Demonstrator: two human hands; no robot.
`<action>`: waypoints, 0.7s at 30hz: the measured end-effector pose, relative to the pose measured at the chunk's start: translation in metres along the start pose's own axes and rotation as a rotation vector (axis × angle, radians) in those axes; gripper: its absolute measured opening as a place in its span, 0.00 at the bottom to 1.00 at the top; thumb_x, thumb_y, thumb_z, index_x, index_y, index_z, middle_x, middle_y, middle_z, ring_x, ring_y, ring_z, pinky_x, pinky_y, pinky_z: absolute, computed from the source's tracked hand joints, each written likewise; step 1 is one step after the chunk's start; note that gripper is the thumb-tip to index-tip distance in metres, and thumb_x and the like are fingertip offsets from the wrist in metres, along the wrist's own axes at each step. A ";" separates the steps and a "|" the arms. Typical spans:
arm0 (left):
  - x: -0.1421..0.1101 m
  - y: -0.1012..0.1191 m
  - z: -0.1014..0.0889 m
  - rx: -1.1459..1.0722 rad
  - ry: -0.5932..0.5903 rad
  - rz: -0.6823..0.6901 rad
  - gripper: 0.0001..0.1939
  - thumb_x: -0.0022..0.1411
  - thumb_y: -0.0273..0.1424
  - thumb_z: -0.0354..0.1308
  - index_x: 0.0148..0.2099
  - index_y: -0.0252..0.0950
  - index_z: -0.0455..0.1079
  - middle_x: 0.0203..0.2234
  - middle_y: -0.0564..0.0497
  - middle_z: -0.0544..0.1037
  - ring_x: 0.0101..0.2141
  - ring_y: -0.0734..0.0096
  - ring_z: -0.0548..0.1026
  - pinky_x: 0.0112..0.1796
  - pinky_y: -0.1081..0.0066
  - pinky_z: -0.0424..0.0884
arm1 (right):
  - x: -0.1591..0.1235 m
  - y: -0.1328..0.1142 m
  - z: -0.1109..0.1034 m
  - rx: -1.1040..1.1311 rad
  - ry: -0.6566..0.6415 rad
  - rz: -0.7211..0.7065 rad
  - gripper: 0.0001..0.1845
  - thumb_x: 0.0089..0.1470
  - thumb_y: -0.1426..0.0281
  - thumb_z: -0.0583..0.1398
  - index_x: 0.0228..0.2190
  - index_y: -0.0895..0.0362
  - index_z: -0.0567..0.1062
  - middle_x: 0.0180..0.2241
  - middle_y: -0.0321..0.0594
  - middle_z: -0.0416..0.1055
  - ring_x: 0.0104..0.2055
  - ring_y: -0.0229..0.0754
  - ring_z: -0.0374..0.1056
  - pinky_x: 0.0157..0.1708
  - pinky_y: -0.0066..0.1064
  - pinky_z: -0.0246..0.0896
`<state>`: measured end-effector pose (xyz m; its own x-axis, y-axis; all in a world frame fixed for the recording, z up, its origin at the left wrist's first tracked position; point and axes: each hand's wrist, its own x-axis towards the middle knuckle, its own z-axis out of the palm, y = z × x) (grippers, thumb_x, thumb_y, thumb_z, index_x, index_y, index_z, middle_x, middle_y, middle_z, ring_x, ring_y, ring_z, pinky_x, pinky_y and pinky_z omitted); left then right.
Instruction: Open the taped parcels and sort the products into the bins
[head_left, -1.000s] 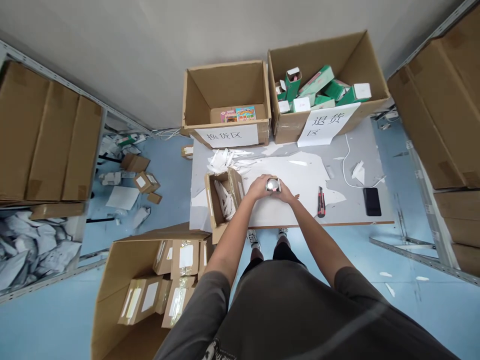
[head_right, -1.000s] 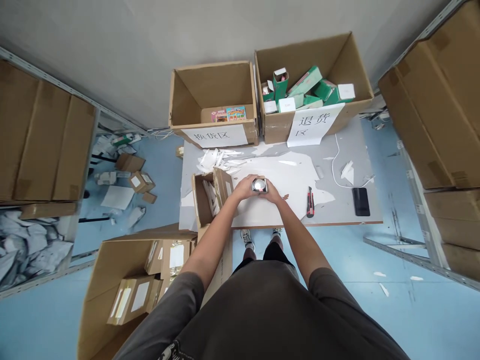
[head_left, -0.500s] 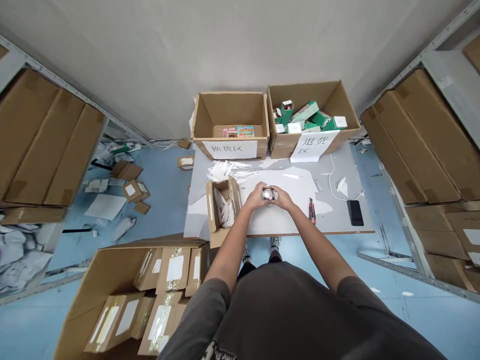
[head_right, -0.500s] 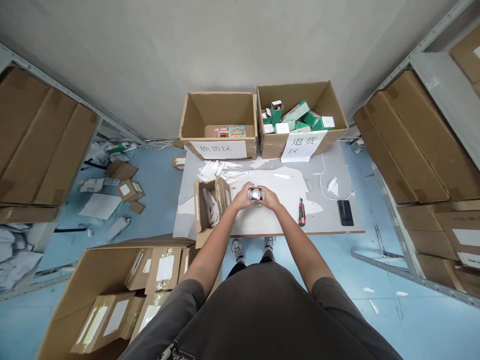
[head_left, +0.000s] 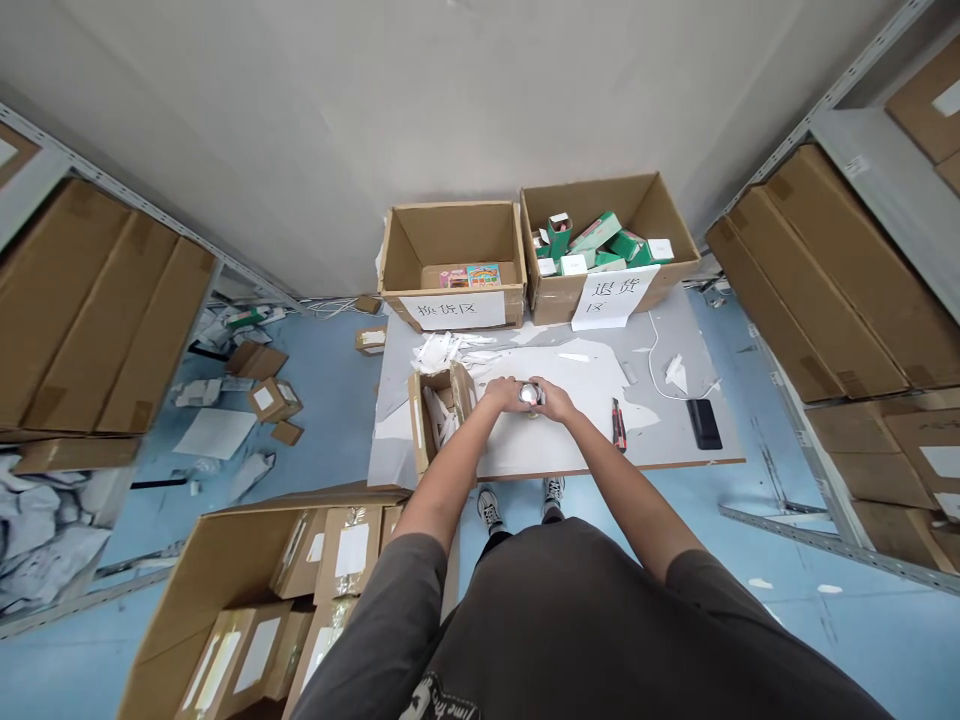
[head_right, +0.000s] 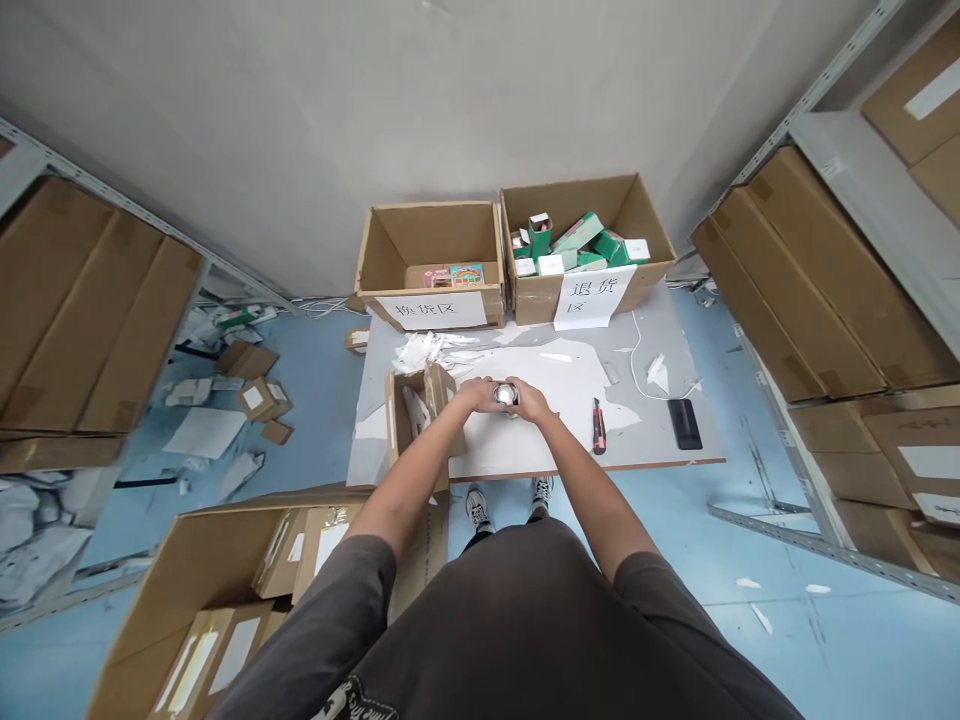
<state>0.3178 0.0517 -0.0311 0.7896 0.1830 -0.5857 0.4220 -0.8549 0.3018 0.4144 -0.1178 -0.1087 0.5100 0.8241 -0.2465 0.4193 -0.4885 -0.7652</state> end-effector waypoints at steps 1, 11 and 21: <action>0.002 0.001 -0.002 0.007 -0.020 -0.004 0.43 0.51 0.62 0.70 0.62 0.43 0.77 0.57 0.37 0.79 0.58 0.41 0.77 0.59 0.54 0.72 | 0.000 0.000 0.000 -0.005 -0.005 0.007 0.43 0.45 0.72 0.73 0.63 0.46 0.72 0.61 0.42 0.75 0.59 0.55 0.74 0.59 0.47 0.69; -0.002 -0.001 -0.004 0.072 -0.084 0.015 0.41 0.58 0.61 0.67 0.66 0.44 0.73 0.60 0.38 0.77 0.58 0.45 0.79 0.58 0.56 0.74 | -0.001 0.004 -0.003 -0.007 -0.022 0.016 0.41 0.45 0.69 0.74 0.61 0.44 0.72 0.54 0.38 0.79 0.51 0.55 0.77 0.51 0.44 0.71; -0.019 -0.004 0.003 -0.009 0.117 0.035 0.28 0.60 0.48 0.72 0.57 0.41 0.76 0.55 0.42 0.77 0.54 0.50 0.80 0.55 0.62 0.74 | 0.000 0.001 0.004 -0.009 -0.004 0.032 0.44 0.44 0.69 0.74 0.62 0.44 0.71 0.57 0.39 0.78 0.54 0.56 0.76 0.54 0.46 0.71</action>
<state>0.3001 0.0502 -0.0238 0.8503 0.2090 -0.4830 0.3967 -0.8576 0.3273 0.4121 -0.1169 -0.1113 0.5203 0.8091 -0.2733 0.4099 -0.5174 -0.7512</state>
